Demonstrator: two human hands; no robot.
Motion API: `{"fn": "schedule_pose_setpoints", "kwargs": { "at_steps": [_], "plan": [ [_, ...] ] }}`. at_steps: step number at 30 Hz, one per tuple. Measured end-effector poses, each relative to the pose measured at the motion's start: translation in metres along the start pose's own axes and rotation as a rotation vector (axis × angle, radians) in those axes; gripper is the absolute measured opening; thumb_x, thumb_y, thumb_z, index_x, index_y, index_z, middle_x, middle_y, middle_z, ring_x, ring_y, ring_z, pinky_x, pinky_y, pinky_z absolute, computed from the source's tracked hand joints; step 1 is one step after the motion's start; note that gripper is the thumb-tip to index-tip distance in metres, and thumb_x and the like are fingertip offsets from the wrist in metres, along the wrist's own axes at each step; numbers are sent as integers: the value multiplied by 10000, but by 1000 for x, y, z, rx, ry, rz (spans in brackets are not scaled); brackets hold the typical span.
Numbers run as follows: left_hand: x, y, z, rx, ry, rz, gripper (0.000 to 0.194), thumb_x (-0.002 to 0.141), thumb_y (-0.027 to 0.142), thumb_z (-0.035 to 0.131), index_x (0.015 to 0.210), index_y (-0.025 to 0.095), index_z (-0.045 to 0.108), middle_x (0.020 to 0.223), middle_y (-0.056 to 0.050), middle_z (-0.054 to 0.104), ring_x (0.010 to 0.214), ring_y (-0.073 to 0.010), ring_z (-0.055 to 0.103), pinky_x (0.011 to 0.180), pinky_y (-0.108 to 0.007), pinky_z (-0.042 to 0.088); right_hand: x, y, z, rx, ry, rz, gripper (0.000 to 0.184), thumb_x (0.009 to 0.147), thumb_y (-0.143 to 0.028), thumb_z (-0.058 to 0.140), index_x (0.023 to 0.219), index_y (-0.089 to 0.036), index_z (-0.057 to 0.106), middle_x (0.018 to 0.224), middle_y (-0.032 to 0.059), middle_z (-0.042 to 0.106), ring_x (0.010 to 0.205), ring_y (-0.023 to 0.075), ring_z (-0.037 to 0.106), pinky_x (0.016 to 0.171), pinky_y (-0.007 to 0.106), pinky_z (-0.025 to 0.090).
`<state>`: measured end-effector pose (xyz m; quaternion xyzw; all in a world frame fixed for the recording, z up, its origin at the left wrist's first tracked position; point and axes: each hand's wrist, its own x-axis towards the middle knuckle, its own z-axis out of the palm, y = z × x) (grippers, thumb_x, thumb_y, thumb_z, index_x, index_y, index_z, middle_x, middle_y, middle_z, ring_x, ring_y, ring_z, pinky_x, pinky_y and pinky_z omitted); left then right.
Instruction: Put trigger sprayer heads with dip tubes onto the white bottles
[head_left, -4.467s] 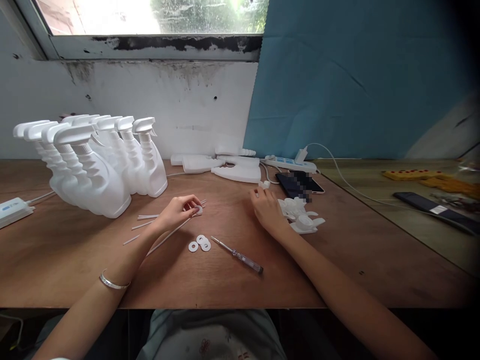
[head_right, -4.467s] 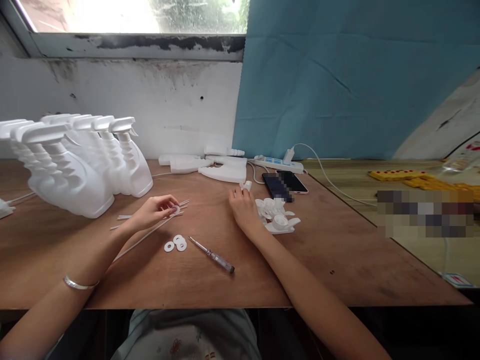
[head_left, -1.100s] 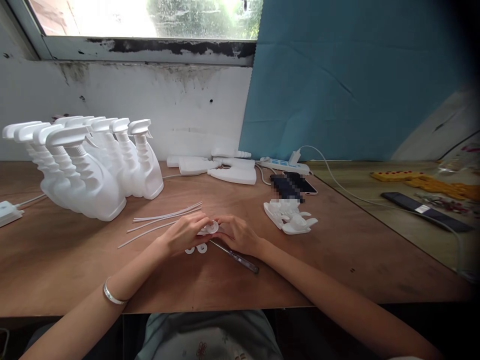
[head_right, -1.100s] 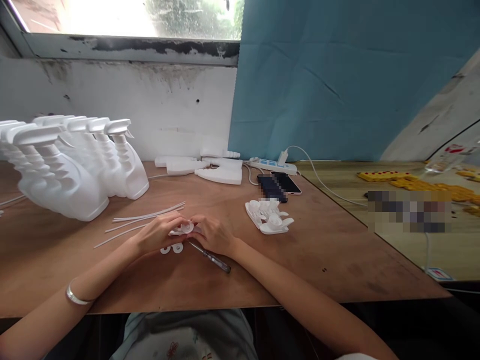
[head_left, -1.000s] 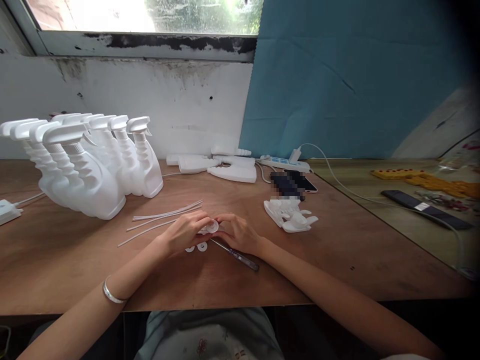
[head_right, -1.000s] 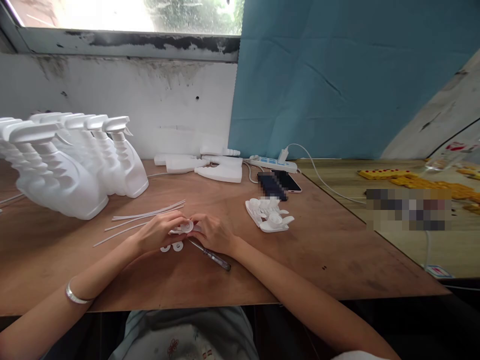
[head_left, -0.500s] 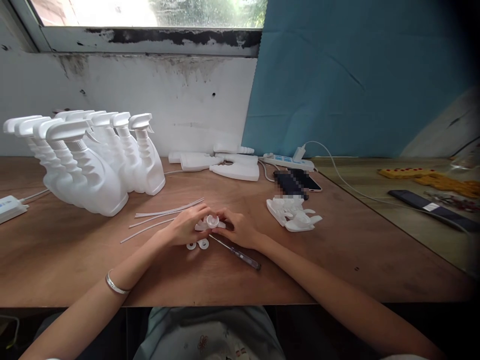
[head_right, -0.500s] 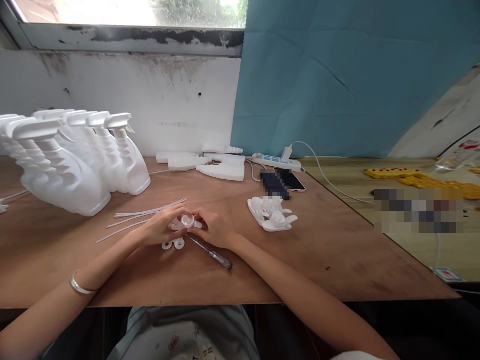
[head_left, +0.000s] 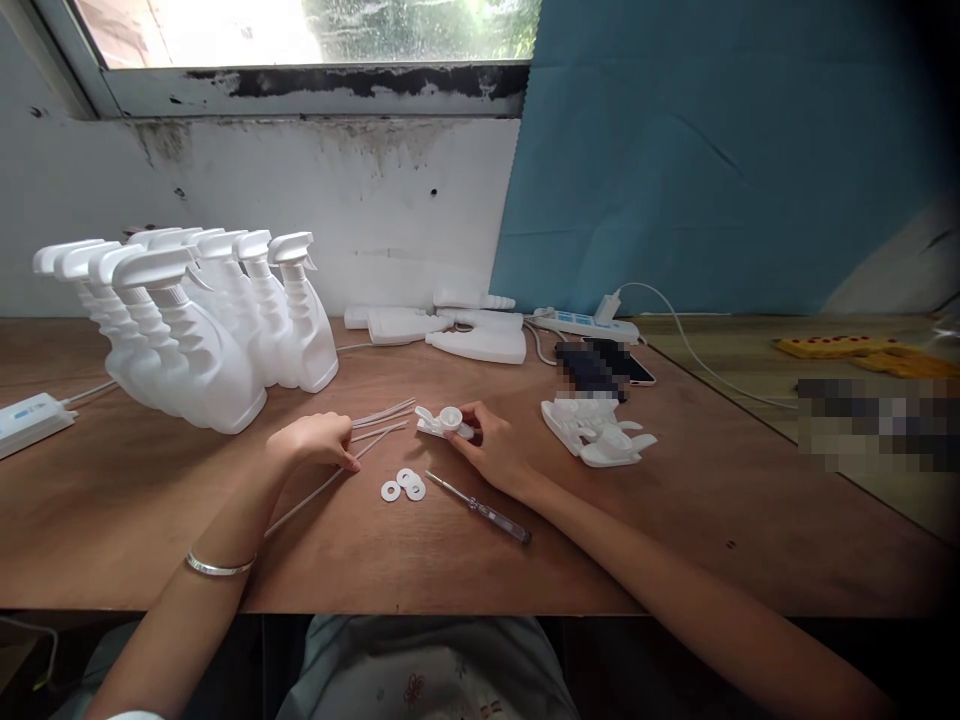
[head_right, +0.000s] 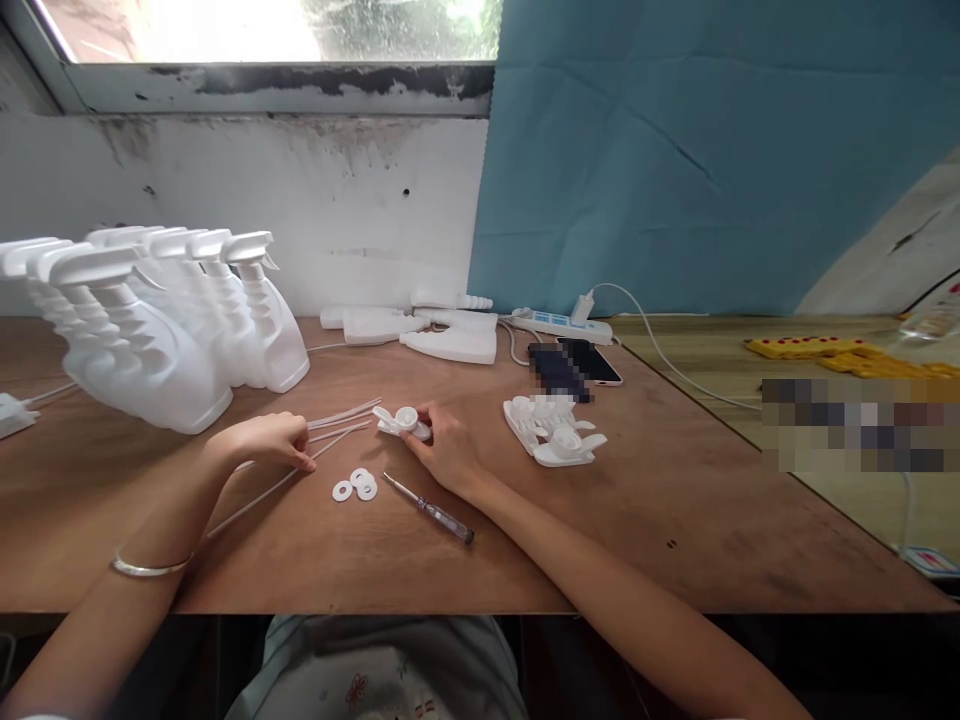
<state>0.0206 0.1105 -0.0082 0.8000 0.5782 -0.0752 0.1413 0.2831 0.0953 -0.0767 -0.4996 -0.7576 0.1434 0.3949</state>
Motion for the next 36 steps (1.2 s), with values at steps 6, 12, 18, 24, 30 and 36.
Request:
{"fn": "schedule_pose_setpoints", "kwargs": {
  "at_steps": [6, 12, 18, 24, 30, 36],
  "plan": [
    [-5, 6, -8, -104, -21, 206, 199, 672, 335, 557, 555, 177, 587, 525, 4, 546, 472, -117, 468, 431, -204, 307, -1, -6, -2, 34, -40, 0, 219, 772, -351, 580, 918, -198, 523, 888, 45, 635, 796, 175, 604, 695, 313, 481],
    [-10, 25, -16, -832, 507, 485, 227, 793, 366, 533, 763, 143, 566, 671, -28, 610, 557, -118, 565, 524, -231, 467, -6, -17, -2, 83, -114, -97, 227, 752, -304, 606, 933, -192, 527, 893, 37, 635, 796, 164, 603, 695, 288, 477],
    [-10, 50, -6, -1192, 833, 493, 199, 791, 330, 564, 771, 132, 558, 715, -40, 637, 593, -136, 623, 576, -282, 541, -11, -18, 6, 97, -156, -162, 226, 761, -292, 595, 955, -199, 528, 888, 36, 636, 772, 161, 602, 669, 276, 467],
    [-9, 50, -2, -1117, 815, 494, 186, 797, 315, 555, 766, 132, 558, 717, -39, 642, 600, -131, 623, 597, -283, 548, -10, -17, 6, 92, -145, -156, 235, 753, -297, 598, 954, -202, 521, 886, 37, 635, 786, 166, 603, 675, 280, 469],
    [-8, 47, -4, -1112, 850, 491, 189, 793, 319, 556, 767, 132, 559, 703, -33, 634, 581, -122, 615, 584, -273, 543, -11, -16, 7, 98, -146, -154, 238, 761, -310, 592, 963, -204, 523, 877, 30, 629, 764, 160, 595, 663, 274, 463],
    [-9, 49, -3, -1112, 849, 487, 181, 796, 315, 553, 769, 136, 552, 709, -34, 628, 595, -122, 614, 596, -275, 545, -11, -18, 5, 93, -144, -154, 233, 760, -303, 593, 958, -203, 522, 874, 30, 628, 773, 162, 595, 672, 278, 463]
  ]
}}
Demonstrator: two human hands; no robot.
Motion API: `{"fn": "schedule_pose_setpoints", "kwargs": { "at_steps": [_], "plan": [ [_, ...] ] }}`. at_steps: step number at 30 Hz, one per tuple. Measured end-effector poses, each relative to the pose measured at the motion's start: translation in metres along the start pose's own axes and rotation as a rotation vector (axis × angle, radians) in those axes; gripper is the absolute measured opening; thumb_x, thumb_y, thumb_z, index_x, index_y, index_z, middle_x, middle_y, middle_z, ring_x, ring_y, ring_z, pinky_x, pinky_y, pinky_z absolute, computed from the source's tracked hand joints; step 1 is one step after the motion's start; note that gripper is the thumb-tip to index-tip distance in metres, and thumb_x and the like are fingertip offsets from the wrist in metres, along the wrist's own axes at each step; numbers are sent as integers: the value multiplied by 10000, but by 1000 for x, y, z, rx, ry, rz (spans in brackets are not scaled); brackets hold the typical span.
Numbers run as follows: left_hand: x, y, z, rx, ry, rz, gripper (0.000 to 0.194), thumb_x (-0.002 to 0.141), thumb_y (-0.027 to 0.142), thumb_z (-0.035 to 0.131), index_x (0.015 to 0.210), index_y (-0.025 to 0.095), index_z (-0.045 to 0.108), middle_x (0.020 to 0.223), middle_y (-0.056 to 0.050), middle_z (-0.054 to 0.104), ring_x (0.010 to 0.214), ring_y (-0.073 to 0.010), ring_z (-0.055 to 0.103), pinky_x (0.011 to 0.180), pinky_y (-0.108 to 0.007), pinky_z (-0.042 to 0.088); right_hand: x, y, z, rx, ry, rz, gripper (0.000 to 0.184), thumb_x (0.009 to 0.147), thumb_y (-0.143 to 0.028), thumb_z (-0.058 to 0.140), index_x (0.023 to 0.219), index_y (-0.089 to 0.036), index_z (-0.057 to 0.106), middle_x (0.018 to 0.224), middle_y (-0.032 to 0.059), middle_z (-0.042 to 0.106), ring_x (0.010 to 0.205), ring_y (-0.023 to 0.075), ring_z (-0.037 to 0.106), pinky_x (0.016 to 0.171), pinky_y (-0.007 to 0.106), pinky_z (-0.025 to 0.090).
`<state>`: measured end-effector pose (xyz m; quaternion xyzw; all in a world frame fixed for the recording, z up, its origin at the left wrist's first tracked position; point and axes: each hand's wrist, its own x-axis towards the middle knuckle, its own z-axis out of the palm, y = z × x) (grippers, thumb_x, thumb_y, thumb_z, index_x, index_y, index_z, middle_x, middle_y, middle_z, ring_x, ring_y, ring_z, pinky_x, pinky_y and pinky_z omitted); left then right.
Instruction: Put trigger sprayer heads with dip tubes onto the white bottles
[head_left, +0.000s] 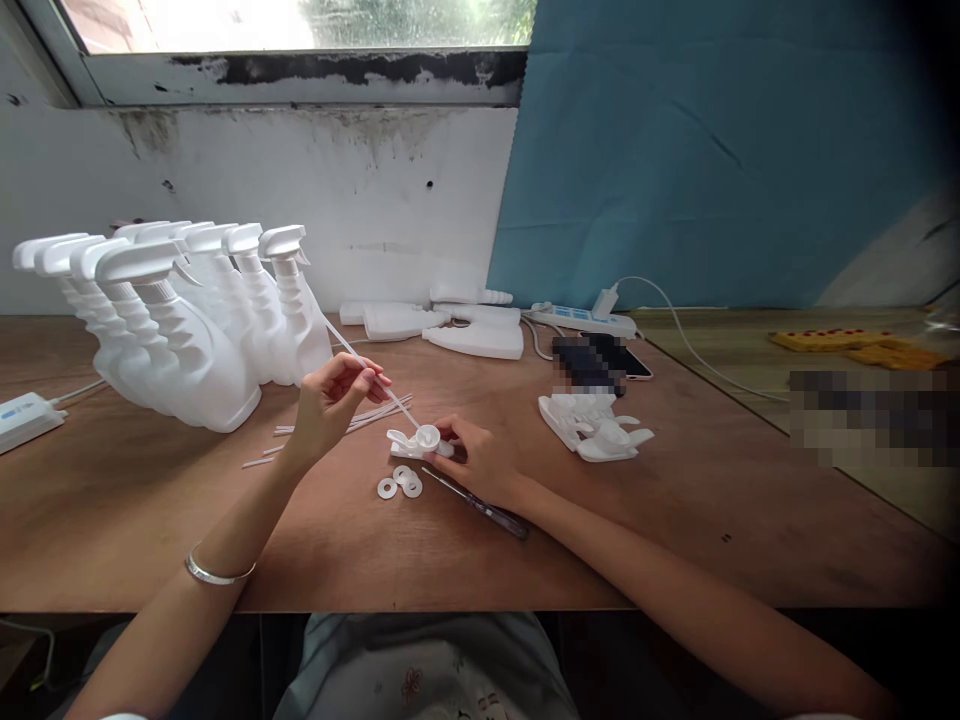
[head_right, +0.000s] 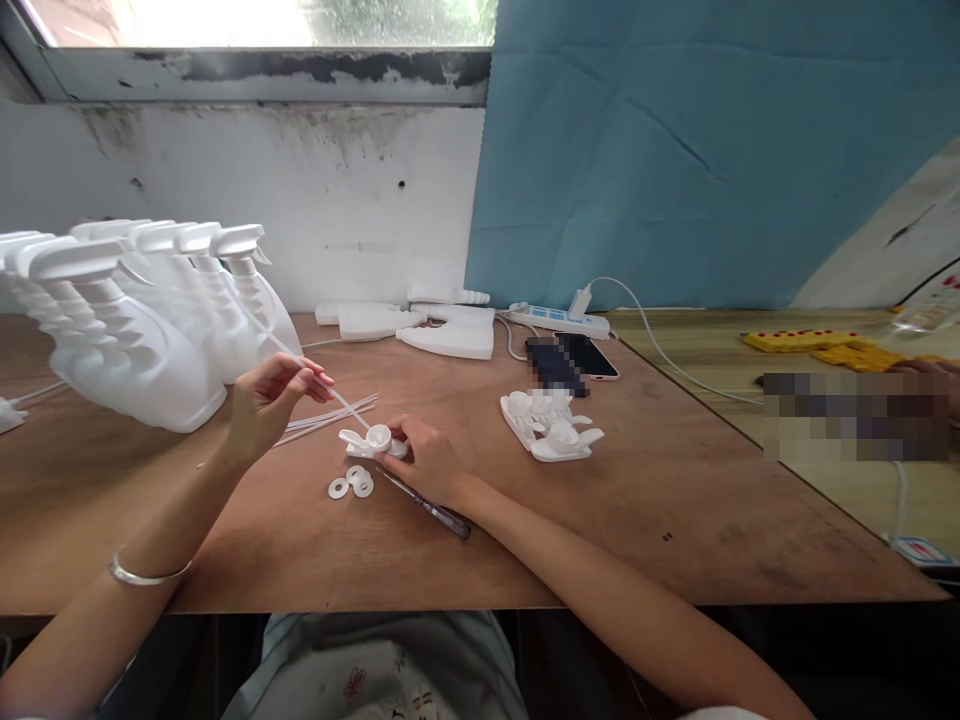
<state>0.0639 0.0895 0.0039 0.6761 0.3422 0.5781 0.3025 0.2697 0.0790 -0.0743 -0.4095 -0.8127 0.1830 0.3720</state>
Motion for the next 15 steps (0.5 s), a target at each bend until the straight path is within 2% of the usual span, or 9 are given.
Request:
{"fn": "schedule_pose_setpoints", "kwargs": {
  "at_steps": [15],
  "plan": [
    [0, -2, 1, 13, -46, 29, 142, 817, 282, 523, 798, 142, 538, 719, -28, 623, 605, -116, 608, 611, -268, 528, 0, 0, 1, 1, -9, 10, 228, 763, -305, 590, 953, -203, 514, 855, 22, 627, 735, 155, 591, 637, 267, 461]
  ]
}}
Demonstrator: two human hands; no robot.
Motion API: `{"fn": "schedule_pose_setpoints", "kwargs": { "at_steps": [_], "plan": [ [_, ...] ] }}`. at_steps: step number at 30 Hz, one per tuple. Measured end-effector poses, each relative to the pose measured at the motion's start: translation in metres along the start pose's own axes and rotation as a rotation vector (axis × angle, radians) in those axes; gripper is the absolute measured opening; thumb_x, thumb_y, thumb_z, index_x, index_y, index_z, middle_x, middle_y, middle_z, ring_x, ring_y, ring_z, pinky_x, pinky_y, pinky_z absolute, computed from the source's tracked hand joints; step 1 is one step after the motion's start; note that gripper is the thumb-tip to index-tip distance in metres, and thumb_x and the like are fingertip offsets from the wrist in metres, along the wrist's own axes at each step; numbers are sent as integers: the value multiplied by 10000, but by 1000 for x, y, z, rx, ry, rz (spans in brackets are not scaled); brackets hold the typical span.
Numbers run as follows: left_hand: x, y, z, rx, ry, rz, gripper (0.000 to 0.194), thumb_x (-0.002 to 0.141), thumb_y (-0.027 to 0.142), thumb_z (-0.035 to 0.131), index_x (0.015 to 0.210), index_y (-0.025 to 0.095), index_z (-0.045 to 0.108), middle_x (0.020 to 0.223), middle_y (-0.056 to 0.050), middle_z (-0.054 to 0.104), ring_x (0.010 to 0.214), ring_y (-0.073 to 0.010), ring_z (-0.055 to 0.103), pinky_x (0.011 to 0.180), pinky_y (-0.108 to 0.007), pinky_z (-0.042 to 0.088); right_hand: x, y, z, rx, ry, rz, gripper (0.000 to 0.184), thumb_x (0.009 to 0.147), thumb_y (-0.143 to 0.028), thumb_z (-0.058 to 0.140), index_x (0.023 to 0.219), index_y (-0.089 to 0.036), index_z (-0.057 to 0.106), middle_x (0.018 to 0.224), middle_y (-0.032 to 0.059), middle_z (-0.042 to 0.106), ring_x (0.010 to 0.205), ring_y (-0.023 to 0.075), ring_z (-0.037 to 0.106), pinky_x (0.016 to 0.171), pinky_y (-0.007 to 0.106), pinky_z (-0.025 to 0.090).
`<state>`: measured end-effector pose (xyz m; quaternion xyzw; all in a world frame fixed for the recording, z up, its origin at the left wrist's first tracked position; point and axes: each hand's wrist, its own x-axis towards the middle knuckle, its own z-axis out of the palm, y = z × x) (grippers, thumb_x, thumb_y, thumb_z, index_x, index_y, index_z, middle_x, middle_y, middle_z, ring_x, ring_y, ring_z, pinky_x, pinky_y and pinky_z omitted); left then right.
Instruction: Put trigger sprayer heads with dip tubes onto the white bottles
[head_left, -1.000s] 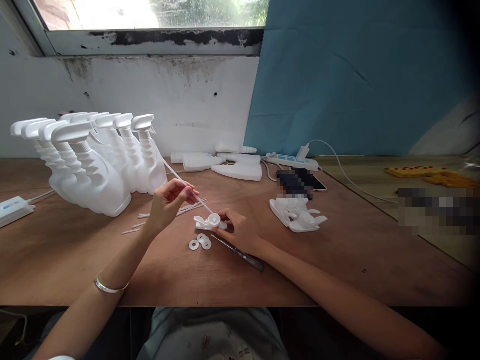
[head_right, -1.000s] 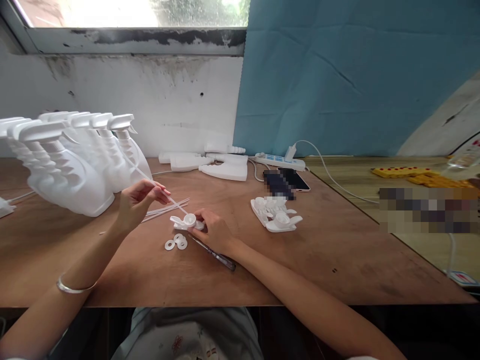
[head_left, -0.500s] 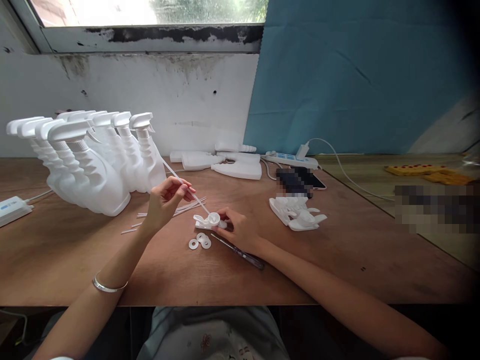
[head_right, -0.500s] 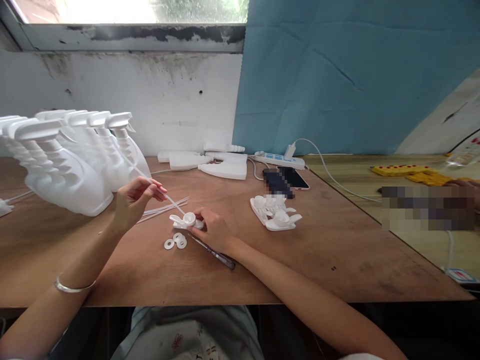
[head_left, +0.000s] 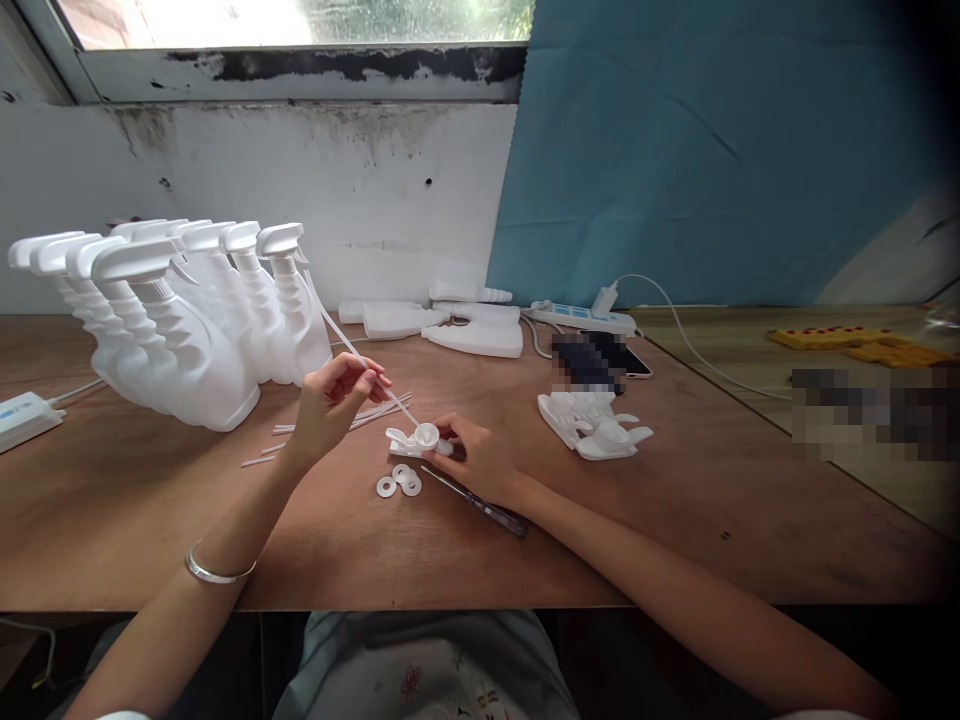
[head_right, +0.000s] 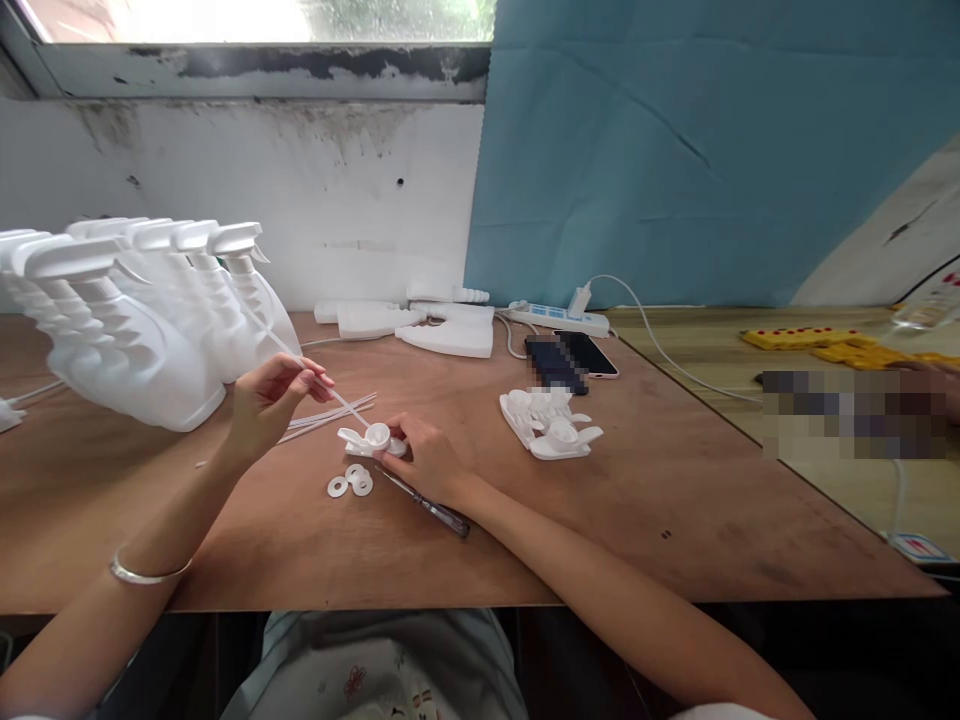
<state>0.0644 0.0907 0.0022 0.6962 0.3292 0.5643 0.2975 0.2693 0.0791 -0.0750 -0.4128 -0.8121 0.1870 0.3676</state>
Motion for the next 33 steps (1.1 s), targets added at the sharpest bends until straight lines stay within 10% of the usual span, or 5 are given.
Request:
{"fn": "schedule_pose_setpoints", "kwargs": {
  "at_steps": [11, 33],
  "plan": [
    [4, -10, 35, 253, -406, -55, 156, 743, 291, 618, 743, 135, 612, 687, -18, 625, 620, -119, 571, 611, -237, 480, 0, -7, -4, -14, -4, 6, 237, 760, -274, 586, 969, -197, 505, 853, 30, 615, 743, 156, 582, 663, 278, 457],
    [13, -6, 40, 463, -501, -26, 156, 690, 243, 630, 578, 136, 609, 492, 34, 512, 474, -61, 412, 457, -168, 305, 0, -4, -4, 22, -23, 25, 230, 792, -318, 556, 971, -182, 510, 831, 36, 610, 713, 160, 568, 646, 274, 424]
  ]
}}
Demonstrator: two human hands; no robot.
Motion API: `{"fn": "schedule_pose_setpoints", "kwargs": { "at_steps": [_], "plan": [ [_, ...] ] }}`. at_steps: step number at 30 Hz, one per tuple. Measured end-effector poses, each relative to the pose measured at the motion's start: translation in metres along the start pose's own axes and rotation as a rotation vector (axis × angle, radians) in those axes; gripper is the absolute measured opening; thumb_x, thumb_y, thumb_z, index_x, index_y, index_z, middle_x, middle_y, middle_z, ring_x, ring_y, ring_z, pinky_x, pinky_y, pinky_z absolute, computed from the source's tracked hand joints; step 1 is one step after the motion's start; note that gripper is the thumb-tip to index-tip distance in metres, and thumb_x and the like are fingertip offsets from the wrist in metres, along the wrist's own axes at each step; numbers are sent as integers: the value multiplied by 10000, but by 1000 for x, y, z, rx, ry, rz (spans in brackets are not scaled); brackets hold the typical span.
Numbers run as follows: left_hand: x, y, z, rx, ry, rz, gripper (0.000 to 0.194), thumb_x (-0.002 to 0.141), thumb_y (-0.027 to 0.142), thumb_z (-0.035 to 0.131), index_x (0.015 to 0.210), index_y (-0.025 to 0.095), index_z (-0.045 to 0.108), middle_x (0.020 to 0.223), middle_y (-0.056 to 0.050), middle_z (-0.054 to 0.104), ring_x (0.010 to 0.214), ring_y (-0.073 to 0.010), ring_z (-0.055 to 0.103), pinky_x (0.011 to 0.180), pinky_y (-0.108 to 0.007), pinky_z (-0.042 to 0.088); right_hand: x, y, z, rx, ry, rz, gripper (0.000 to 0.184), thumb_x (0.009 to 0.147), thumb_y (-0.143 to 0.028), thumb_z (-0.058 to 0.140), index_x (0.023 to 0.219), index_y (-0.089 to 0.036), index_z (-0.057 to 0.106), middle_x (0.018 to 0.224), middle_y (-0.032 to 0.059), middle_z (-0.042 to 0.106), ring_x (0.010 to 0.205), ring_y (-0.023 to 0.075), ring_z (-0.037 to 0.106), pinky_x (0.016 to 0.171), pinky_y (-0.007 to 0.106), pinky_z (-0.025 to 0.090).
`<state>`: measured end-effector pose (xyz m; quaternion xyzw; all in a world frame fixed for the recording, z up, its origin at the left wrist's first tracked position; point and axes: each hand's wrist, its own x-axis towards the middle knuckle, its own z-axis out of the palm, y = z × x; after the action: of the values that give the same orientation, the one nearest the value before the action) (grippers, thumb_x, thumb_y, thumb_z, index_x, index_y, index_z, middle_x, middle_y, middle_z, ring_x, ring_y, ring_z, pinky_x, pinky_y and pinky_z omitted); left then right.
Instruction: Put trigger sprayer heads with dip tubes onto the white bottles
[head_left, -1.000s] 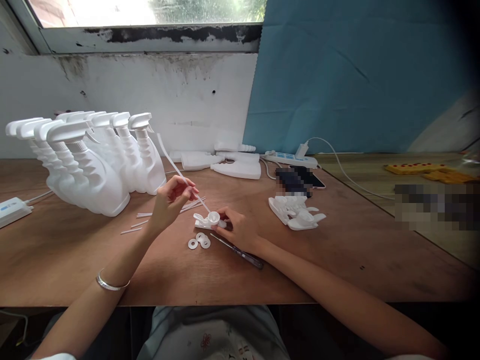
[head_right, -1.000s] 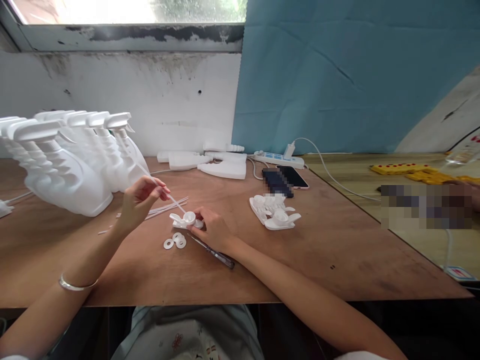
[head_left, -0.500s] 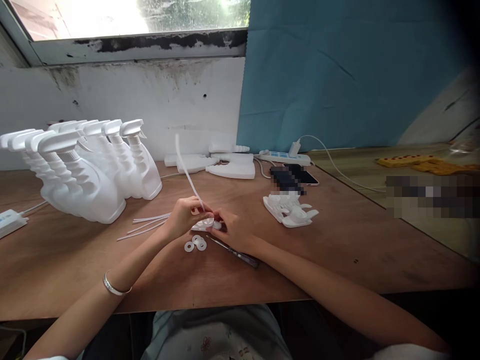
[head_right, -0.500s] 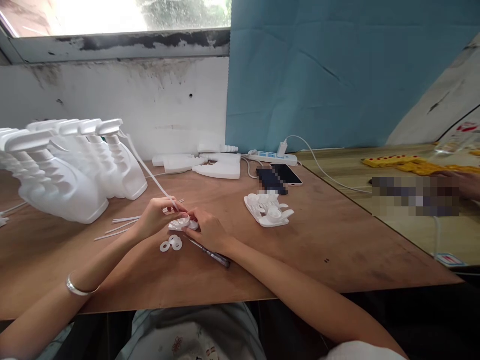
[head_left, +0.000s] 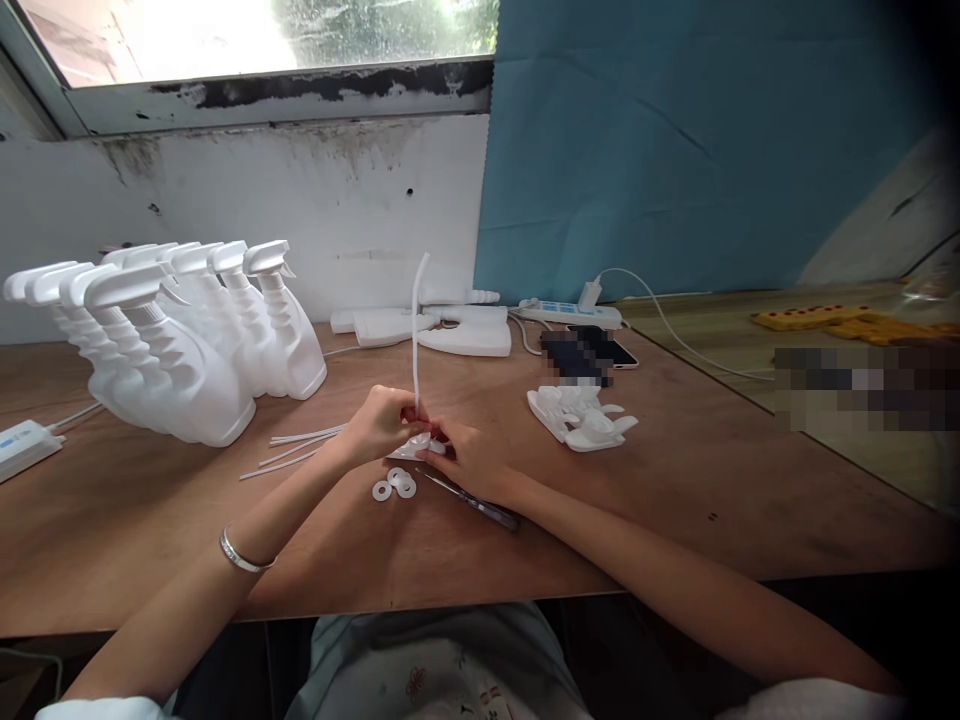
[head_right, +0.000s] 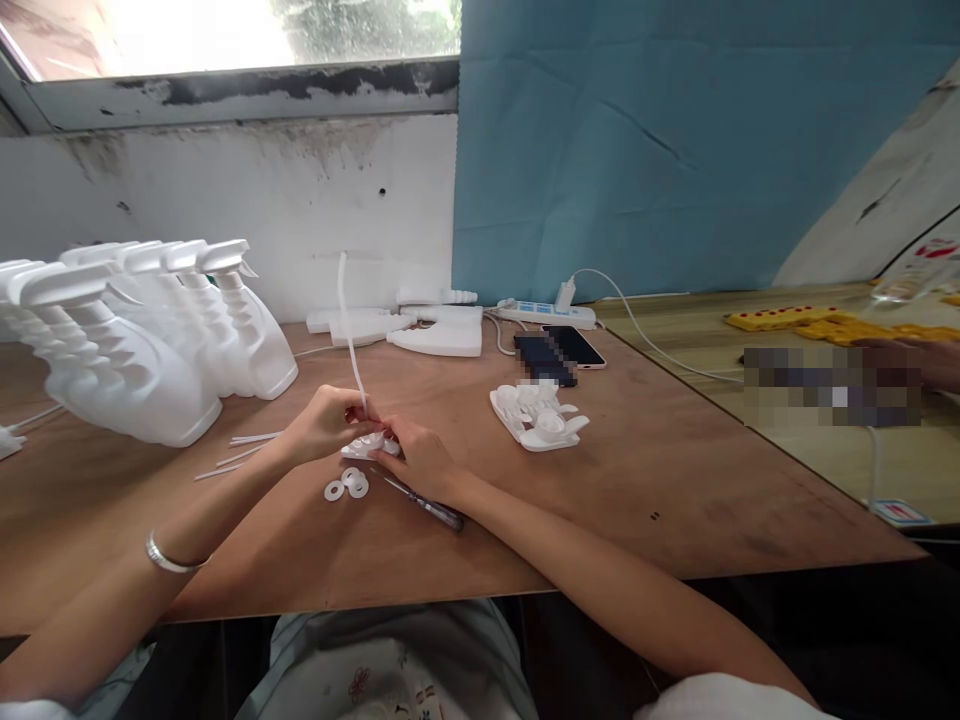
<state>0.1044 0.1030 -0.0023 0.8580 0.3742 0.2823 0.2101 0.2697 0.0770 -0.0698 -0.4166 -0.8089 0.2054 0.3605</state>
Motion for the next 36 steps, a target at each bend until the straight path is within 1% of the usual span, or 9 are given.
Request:
{"fn": "schedule_pose_setpoints", "kwargs": {
  "at_steps": [9, 14, 17, 19, 21, 23, 26, 31, 36],
  "plan": [
    [-4, -6, 5, -65, -13, -21, 179, 700, 267, 618, 590, 127, 605, 506, 28, 518, 476, -59, 397, 455, -170, 296, 0, -2, 0, 54, 1, 6, 241, 786, -324, 566, 978, -184, 527, 840, 32, 617, 721, 154, 565, 658, 273, 423],
    [1, -13, 7, -253, 36, -91, 260, 680, 382, 653, 652, 124, 632, 544, 5, 554, 498, -79, 434, 459, -187, 322, 4, 2, 1, 268, -1, 85, 386, 656, -363, 690, 964, -189, 537, 848, 17, 630, 759, 165, 580, 669, 279, 434],
    [11, -17, 2, -370, 8, -152, 331, 644, 433, 677, 764, 127, 643, 615, -19, 603, 538, -102, 491, 482, -199, 363, 8, 4, -2, 472, 111, 199, 351, 646, -353, 691, 922, -184, 555, 862, 16, 638, 772, 160, 588, 692, 279, 446],
    [23, -25, -2, -425, -35, -164, 410, 700, 485, 604, 923, 142, 625, 787, -57, 653, 633, -130, 554, 542, -216, 414, 11, 4, -5, 556, 245, 265, 329, 624, -348, 699, 867, -174, 559, 845, 17, 632, 753, 156, 582, 686, 274, 448],
    [40, -39, -3, -351, -16, -187, 468, 824, 515, 381, 1048, 152, 574, 981, -93, 642, 748, -154, 590, 616, -243, 452, 14, 3, -11, 607, 391, 305, 330, 614, -351, 695, 849, -169, 553, 829, 18, 623, 731, 151, 573, 675, 270, 449],
    [61, -57, 2, -45, 42, -243, 488, 873, 455, 230, 1086, 146, 542, 1038, -104, 627, 824, -174, 597, 677, -273, 469, 15, 0, -15, 641, 496, 321, 336, 621, -361, 683, 860, -169, 544, 815, 17, 616, 717, 147, 567, 667, 267, 450],
    [97, -83, 20, 140, 48, -241, 384, 797, 302, 416, 1115, 117, 525, 1150, -138, 567, 1011, -247, 526, 861, -364, 408, 14, -1, -16, 644, 548, 302, 332, 636, -367, 671, 874, -174, 542, 809, 12, 609, 710, 145, 560, 657, 260, 450],
    [146, -103, 45, 352, 23, -186, 628, 651, 97, 499, 1267, 128, 383, 1365, -142, 362, 1267, -315, 231, 1024, -473, 158, 11, 5, -11, 586, 500, 247, 310, 673, -366, 651, 910, -182, 571, 837, 13, 608, 722, 144, 553, 651, 248, 447],
    [155, -107, 42, 467, -16, -167, 520, 619, 105, 524, 1136, 91, 469, 1247, -201, 456, 1217, -359, 278, 987, -544, 127, 11, 7, -17, 549, 550, 247, 309, 719, -410, 592, 925, -181, 561, 821, 23, 611, 714, 150, 550, 649, 253, 454]
  ]
}}
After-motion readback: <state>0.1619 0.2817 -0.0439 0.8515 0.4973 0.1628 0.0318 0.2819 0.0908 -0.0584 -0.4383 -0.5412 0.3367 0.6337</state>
